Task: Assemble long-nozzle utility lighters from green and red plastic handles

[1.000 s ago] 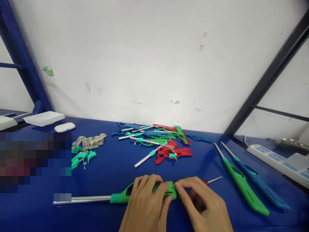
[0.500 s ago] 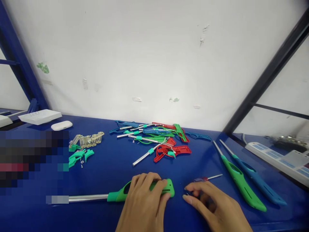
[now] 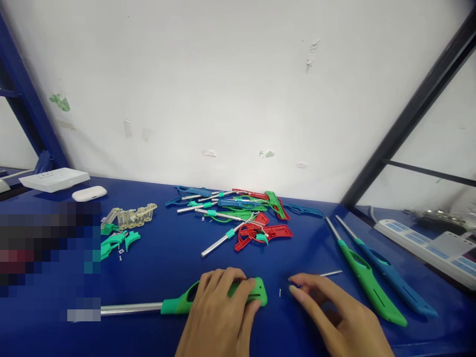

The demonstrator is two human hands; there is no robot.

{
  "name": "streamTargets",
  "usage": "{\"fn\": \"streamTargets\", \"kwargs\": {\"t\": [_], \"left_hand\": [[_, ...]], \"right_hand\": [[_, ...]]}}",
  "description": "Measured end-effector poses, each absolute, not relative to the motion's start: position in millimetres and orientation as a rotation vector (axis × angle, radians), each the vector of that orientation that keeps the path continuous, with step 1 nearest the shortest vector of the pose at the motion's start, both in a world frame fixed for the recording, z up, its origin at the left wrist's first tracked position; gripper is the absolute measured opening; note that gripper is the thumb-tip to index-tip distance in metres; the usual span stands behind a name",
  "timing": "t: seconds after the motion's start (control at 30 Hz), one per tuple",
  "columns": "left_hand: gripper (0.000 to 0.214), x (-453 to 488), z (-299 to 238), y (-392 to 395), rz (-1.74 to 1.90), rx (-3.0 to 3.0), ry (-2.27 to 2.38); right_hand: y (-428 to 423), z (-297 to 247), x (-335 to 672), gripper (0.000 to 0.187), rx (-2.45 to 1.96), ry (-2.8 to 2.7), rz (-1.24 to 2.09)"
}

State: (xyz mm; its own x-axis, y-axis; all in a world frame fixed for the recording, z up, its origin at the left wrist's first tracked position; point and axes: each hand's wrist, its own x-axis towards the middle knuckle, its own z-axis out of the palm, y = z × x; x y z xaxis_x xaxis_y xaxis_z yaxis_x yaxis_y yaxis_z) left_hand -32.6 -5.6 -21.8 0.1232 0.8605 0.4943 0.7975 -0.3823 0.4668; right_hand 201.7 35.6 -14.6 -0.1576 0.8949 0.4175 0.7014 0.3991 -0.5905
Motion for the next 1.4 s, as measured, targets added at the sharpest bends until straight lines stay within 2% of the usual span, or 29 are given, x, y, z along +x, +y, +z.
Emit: {"fn": "streamTargets", "kwargs": {"t": [0.2, 0.4, 0.87, 1.4], "left_hand": [[0.026, -31.1, -21.3, -5.7, 1.121, 2.286, 1.692], [0.024, -30.6, -19.5, -6.5, 1.132, 2.302, 1.683], [0.026, -31.2, -22.9, -6.9, 1.1, 2.305, 1.679], [0.02, -26.3, -12.9, -6.5, 1.068, 2.178, 1.632]], "right_hand": [[39.8, -19.5, 187.4, 0.017, -1.352, -1.94, 0.367], [40.2, -17.3, 183.6, 0.025, -1.394, -1.897, 0.395], [36.6, -18.7, 179.5, 0.027, -1.385, -1.754, 0.607], [31.2, -15.0, 160.2, 0.006, -1.175, -1.762, 0.628]]}}
